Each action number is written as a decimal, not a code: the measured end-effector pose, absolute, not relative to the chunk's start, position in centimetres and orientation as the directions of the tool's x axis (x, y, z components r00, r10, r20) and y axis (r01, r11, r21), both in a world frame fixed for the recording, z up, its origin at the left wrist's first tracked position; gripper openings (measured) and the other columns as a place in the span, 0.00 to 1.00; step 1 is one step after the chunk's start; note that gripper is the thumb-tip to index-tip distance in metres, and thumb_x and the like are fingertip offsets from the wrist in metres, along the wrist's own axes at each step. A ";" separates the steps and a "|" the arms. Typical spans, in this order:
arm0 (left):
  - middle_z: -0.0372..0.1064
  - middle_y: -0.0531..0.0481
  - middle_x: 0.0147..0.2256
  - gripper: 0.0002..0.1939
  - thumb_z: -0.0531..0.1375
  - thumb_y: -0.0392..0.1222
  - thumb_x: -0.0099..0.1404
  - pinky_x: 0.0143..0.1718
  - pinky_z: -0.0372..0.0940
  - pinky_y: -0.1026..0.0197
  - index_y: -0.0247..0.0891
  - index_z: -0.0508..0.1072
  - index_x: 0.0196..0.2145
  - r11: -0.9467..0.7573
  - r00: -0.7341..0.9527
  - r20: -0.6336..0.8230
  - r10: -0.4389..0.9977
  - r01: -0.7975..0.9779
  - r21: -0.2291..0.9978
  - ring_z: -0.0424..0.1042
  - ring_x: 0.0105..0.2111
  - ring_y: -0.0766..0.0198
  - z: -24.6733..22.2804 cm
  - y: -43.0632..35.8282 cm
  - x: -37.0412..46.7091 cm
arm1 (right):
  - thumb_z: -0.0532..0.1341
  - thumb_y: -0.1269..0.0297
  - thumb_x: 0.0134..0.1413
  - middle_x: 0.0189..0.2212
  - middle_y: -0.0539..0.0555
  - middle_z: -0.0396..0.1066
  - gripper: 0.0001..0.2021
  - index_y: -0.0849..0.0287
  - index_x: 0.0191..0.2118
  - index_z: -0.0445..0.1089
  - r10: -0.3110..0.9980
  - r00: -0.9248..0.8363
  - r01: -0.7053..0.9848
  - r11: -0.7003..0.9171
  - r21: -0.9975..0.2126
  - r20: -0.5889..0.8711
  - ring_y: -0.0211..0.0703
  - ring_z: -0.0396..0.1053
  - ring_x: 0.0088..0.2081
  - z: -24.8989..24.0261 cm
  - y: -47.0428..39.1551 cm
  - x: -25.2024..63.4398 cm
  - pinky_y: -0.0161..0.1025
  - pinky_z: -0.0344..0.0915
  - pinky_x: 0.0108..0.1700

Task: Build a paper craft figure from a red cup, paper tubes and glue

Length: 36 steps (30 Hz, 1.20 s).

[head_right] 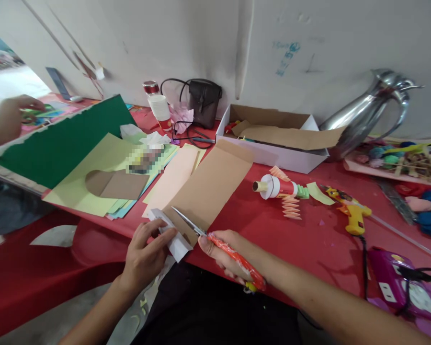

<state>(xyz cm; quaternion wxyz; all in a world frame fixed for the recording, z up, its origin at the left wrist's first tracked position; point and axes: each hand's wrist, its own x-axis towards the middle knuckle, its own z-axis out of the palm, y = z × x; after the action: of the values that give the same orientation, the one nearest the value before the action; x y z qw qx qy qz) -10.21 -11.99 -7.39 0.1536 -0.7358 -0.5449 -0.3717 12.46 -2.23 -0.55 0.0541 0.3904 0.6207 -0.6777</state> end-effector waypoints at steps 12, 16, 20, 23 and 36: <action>0.67 0.40 0.45 0.21 0.55 0.20 0.60 0.40 0.67 0.55 0.39 0.74 0.45 -0.399 0.172 0.724 0.668 0.904 0.154 0.68 0.40 0.58 -7.2 -11.6 -10.6 | 0.51 0.28 0.52 0.14 0.41 0.53 0.30 0.55 0.28 0.56 0.422 -0.643 0.579 -0.279 -0.766 -0.639 0.27 0.49 0.11 -0.1 -2.0 11.2 0.26 0.47 0.11; 0.67 0.39 0.44 0.21 0.55 0.18 0.59 0.39 0.67 0.55 0.38 0.74 0.45 -0.409 0.164 0.734 0.659 0.897 0.167 0.67 0.40 0.58 -7.1 -11.3 -10.1 | 0.51 0.29 0.53 0.13 0.40 0.53 0.30 0.55 0.26 0.54 0.436 -0.644 0.537 -0.327 -0.777 -0.629 0.27 0.48 0.11 0.0 -2.0 11.2 0.26 0.47 0.10; 0.66 0.39 0.44 0.22 0.55 0.18 0.59 0.39 0.67 0.54 0.37 0.74 0.45 -0.419 0.180 0.725 0.665 0.893 0.164 0.67 0.40 0.57 -7.1 -11.0 -10.0 | 0.55 0.30 0.50 0.11 0.42 0.56 0.30 0.56 0.25 0.57 0.493 -0.626 0.570 -0.239 -0.786 -0.604 0.29 0.52 0.09 -0.2 -2.1 11.4 0.26 0.49 0.09; 0.66 0.39 0.44 0.23 0.55 0.17 0.58 0.39 0.66 0.54 0.37 0.73 0.46 -0.414 0.173 0.721 0.671 0.894 0.170 0.66 0.41 0.57 -7.1 -11.0 -10.5 | 0.58 0.32 0.50 0.11 0.41 0.57 0.28 0.56 0.27 0.60 0.504 -0.614 0.588 -0.220 -0.778 -0.607 0.31 0.54 0.09 -0.3 -2.1 11.1 0.27 0.51 0.08; 0.66 0.40 0.44 0.22 0.53 0.19 0.60 0.41 0.65 0.53 0.39 0.75 0.44 -0.347 0.128 0.727 0.675 0.924 0.160 0.68 0.39 0.59 -6.9 -10.1 -15.4 | 0.57 0.32 0.52 0.08 0.41 0.56 0.29 0.56 0.24 0.59 0.493 -0.687 0.525 -0.173 -0.834 -0.535 0.29 0.51 0.07 -0.7 -0.2 6.1 0.26 0.50 0.08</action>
<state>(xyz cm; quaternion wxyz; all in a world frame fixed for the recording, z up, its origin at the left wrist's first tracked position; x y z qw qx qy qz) -15.38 -10.15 -6.89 0.1678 -0.7320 -0.5461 -0.3712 6.06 -0.17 -0.73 0.0122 0.3956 0.6429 -0.6557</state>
